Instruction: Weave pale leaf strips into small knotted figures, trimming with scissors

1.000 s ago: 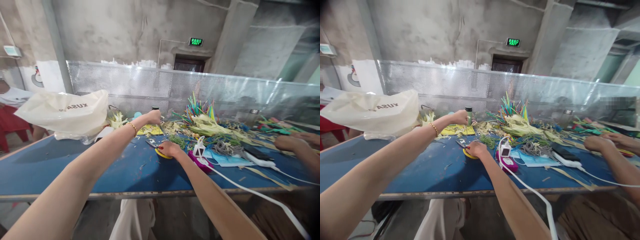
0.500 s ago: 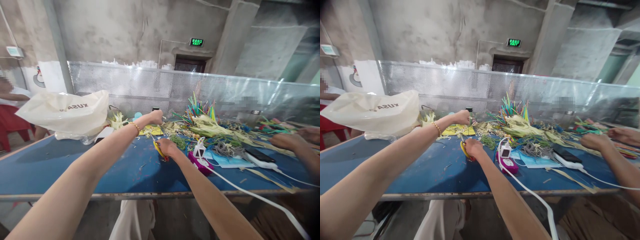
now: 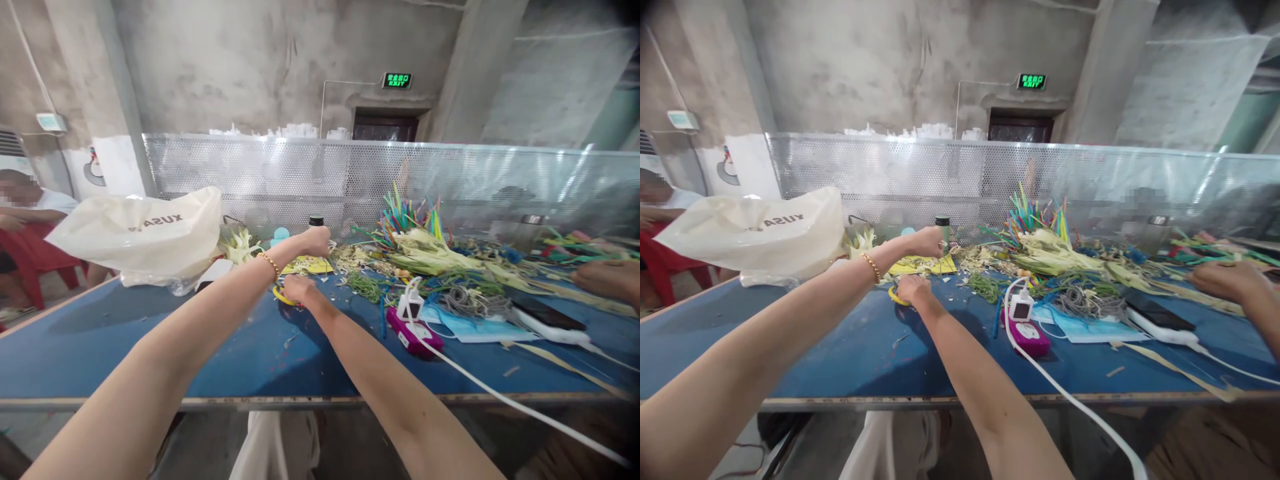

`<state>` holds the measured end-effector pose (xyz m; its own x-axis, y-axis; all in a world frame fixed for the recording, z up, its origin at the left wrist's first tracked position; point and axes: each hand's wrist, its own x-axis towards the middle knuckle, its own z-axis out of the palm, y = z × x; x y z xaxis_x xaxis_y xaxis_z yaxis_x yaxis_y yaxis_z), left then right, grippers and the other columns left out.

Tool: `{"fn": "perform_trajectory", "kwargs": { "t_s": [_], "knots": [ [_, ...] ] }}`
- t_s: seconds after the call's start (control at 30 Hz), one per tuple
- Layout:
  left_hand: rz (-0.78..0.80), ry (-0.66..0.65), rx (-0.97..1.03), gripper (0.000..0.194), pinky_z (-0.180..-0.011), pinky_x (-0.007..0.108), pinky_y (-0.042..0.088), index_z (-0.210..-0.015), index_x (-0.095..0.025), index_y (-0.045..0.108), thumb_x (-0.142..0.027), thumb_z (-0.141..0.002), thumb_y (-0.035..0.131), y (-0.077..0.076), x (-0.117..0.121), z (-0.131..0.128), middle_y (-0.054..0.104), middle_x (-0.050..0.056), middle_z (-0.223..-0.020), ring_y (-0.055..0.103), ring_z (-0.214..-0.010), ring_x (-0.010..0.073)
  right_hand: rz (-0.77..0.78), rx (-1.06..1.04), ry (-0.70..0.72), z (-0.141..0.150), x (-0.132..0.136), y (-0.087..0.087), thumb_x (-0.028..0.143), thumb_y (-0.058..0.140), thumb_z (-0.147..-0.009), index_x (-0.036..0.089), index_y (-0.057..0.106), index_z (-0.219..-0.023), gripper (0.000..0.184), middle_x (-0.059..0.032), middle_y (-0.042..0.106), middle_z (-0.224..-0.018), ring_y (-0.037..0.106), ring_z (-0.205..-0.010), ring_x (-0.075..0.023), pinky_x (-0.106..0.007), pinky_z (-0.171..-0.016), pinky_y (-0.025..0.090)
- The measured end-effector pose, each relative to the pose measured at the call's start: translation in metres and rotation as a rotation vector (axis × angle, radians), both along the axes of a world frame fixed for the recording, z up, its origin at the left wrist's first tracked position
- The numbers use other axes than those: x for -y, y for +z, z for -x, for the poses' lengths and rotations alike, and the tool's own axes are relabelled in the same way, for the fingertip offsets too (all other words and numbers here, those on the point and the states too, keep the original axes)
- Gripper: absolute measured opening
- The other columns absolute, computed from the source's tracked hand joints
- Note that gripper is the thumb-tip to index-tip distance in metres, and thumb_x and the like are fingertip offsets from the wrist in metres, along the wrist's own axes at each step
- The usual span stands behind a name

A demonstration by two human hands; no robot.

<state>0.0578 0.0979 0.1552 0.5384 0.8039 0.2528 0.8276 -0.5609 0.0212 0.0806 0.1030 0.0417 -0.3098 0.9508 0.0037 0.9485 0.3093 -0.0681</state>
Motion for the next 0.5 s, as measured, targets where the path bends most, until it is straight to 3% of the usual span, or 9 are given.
{"fn": "perform_trajectory", "kwargs": {
  "t_s": [0.27, 0.5],
  "knots": [
    [-0.065, -0.010, -0.088, 0.026, -0.062, 0.027, 0.041, -0.088, 0.002, 0.073, -0.013, -0.071, 0.062, 0.004, 0.004, -0.005, 0.067, 0.014, -0.072, 0.060, -0.072, 0.0207, -0.020, -0.013, -0.093, -0.045, 0.017, -0.004, 0.039, 0.053, -0.086, 0.015, 0.067, -0.118, 0.042, -0.0183, 0.067, -0.121, 0.063, -0.113, -0.0290, -0.033, -0.086, 0.051],
    [-0.087, -0.011, -0.097, 0.028, -0.062, 0.025, 0.042, -0.091, 0.000, 0.073, -0.016, -0.070, 0.064, 0.001, -0.002, -0.003, 0.068, 0.014, -0.071, 0.063, -0.075, 0.0216, -0.053, 0.035, -0.124, -0.085, 0.034, -0.007, 0.042, 0.053, -0.085, 0.016, 0.073, -0.106, 0.039, -0.0171, 0.070, -0.114, 0.066, -0.108, -0.0292, -0.035, -0.086, 0.051]
  ]
}}
